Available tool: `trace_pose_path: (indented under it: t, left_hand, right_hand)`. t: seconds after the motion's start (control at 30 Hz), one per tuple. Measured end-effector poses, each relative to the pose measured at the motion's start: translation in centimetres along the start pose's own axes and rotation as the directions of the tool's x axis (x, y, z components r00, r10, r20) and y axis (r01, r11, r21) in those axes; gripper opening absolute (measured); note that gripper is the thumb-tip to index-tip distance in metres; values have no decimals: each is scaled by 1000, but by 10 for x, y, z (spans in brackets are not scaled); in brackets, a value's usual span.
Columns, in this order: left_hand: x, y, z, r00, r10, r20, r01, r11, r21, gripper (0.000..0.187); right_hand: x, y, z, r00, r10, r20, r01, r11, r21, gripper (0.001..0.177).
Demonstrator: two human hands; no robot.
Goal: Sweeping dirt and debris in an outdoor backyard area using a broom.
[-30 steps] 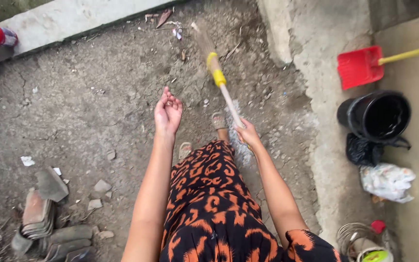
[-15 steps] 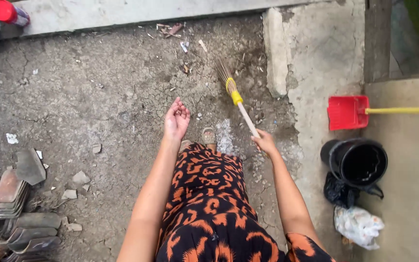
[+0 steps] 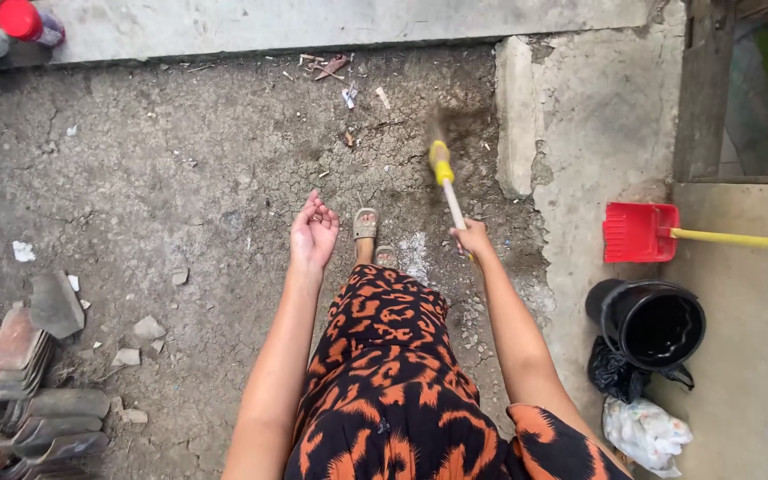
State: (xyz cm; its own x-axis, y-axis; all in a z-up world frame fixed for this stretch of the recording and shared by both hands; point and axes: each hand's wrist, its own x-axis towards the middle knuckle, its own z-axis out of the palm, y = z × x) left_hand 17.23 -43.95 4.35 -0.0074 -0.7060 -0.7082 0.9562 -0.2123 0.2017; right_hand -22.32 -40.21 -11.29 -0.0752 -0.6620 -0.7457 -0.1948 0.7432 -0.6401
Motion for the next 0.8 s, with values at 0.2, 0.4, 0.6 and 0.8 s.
trace_pose_path:
  t: [0.2, 0.4, 0.6, 0.8]
  left_hand:
    - [54, 30, 20, 999, 16, 41, -14, 999, -47, 37]
    - [93, 80, 39, 994, 103, 41, -97, 985, -142, 35]
    - [102, 80, 48, 981, 192, -14, -190, 959, -208, 36]
    - [93, 64, 47, 950, 308, -52, -308, 899, -313, 35]
  right_hand:
    - [-56, -78, -36, 995, 17, -98, -13, 999, 39, 36]
    - [146, -41, 6, 992, -19, -121, 27, 998, 61, 15]
    - [97, -146, 42, 972, -24, 232, 27, 1000, -13, 12]
    - [51, -175, 3, 969, 24, 246, -35, 999, 41, 28]
